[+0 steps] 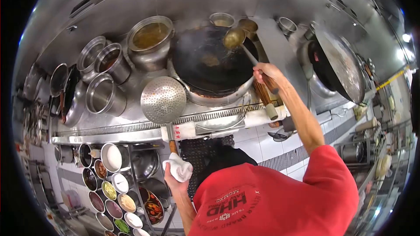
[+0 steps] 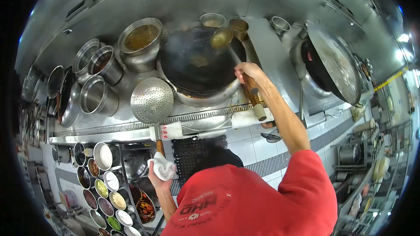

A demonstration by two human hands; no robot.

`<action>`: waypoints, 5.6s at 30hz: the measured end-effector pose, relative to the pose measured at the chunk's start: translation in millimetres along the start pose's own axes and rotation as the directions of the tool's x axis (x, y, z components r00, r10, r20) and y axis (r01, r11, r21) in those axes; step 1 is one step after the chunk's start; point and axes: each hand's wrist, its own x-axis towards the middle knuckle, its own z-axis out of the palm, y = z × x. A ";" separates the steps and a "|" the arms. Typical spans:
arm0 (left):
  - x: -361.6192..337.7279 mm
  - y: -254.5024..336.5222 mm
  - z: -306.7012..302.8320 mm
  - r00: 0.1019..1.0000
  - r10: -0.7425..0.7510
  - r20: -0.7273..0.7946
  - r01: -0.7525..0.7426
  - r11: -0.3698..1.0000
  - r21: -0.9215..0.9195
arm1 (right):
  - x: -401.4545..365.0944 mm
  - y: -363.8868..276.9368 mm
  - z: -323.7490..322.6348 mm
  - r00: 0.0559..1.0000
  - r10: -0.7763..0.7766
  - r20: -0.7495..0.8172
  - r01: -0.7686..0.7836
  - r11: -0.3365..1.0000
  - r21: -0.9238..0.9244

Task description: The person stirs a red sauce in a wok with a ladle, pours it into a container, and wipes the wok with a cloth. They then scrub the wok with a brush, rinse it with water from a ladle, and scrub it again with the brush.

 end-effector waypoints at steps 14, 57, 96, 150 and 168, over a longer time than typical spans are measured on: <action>70.0 -35.0 90.6 0.976 -0.156 0.154 0.104 0.949 0.298 | -95.0 80.1 -119.1 0.913 -0.354 -0.202 0.273 0.899 -0.341; 114.5 -59.2 110.3 0.985 -0.145 -0.094 0.171 0.900 0.401 | -35.6 167.2 -195.7 0.400 -0.430 -0.809 -0.526 0.616 -0.587; 179.5 -118.3 219.6 0.970 -0.217 -0.108 0.242 0.877 0.414 | 166.8 41.9 44.4 0.759 -0.369 0.537 0.609 0.109 -0.786; 186.9 -100.6 216.1 0.989 -0.080 -0.121 0.136 0.810 0.570 | 187.1 40.6 116.0 0.858 -0.512 0.026 0.353 0.554 -0.754; 192.0 -109.3 202.6 0.998 0.052 -0.035 -0.024 0.839 0.544 | 141.0 22.6 37.9 0.926 -0.203 0.318 0.284 -0.178 -0.942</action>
